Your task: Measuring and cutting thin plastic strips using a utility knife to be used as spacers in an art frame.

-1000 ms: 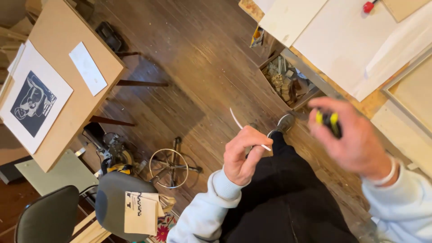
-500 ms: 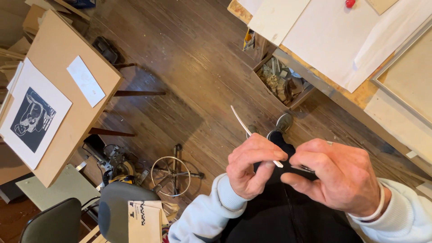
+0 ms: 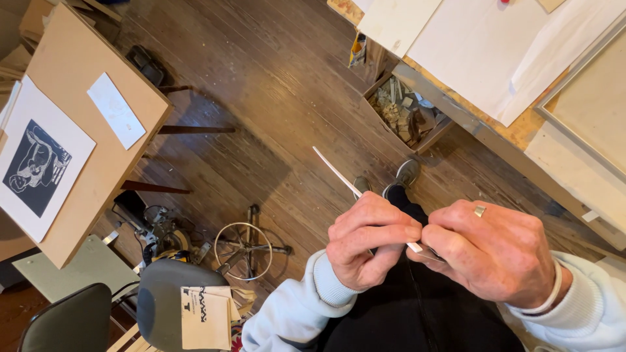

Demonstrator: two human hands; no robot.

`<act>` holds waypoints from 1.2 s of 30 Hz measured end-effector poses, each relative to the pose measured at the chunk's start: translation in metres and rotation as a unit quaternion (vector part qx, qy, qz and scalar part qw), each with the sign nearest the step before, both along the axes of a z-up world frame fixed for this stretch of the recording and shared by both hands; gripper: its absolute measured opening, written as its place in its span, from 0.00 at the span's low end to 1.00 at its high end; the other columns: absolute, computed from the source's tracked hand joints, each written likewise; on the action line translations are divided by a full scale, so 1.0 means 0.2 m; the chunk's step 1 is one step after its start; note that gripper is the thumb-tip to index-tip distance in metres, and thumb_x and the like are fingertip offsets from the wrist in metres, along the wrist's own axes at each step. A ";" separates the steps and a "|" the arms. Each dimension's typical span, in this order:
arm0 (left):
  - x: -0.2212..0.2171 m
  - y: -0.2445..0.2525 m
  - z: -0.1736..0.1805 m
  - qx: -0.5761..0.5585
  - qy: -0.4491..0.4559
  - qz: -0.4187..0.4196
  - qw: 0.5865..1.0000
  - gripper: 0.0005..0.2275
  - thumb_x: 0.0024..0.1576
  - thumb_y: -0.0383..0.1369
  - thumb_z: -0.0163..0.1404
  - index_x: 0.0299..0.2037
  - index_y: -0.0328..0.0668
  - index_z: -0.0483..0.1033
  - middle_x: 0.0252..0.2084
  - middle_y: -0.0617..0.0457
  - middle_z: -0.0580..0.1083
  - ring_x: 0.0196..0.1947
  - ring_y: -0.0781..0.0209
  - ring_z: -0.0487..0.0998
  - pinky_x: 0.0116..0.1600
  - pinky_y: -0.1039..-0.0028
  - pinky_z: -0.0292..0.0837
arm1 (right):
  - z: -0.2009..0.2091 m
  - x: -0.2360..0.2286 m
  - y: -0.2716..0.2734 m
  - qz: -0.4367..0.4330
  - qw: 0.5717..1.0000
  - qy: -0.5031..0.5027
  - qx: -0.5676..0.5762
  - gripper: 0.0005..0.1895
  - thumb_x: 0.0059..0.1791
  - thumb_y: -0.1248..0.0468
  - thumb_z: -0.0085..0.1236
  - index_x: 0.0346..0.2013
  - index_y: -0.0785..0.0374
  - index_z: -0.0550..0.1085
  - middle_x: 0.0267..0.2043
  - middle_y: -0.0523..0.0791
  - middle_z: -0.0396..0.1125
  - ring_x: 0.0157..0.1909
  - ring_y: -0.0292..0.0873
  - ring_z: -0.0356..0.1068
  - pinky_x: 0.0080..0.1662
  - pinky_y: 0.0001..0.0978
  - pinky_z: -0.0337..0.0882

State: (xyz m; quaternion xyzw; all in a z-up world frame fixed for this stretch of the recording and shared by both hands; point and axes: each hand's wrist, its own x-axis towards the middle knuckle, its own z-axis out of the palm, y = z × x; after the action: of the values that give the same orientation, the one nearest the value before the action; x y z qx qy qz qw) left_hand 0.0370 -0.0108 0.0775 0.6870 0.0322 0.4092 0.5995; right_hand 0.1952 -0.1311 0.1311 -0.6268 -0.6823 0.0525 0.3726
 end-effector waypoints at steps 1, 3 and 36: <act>0.00 0.00 0.00 0.000 0.000 -0.001 1.000 0.12 0.56 0.15 0.54 0.47 0.35 0.77 0.44 0.46 0.78 0.40 0.54 0.79 0.43 0.70 0.75 | 0.00 0.00 0.00 -0.001 1.000 0.000 0.000 0.18 0.43 0.62 0.73 0.39 0.62 0.71 0.31 0.45 0.70 0.25 0.43 0.70 0.27 0.34 0.69; 0.00 0.00 -0.01 0.004 0.001 0.000 1.000 0.11 0.55 0.15 0.55 0.47 0.35 0.78 0.44 0.47 0.78 0.39 0.54 0.79 0.43 0.70 0.75 | 0.00 0.00 0.00 0.009 1.000 -0.015 0.008 0.19 0.44 0.61 0.72 0.40 0.63 0.71 0.32 0.46 0.70 0.27 0.43 0.71 0.28 0.34 0.70; 0.01 -0.02 0.11 0.101 0.033 0.022 0.994 0.11 0.53 0.18 0.58 0.46 0.35 0.80 0.44 0.49 0.79 0.41 0.54 0.81 0.47 0.66 0.74 | -0.05 0.07 -0.04 0.055 0.996 0.001 0.069 0.15 0.49 0.61 0.68 0.38 0.66 0.70 0.31 0.47 0.68 0.28 0.45 0.72 0.31 0.37 0.74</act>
State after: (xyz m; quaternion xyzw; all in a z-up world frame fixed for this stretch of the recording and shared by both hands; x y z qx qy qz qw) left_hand 0.0394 -0.0138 0.1001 0.7563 0.0261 0.4008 0.5164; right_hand 0.2092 -0.1394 0.1206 -0.5611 -0.7174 0.0259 0.4121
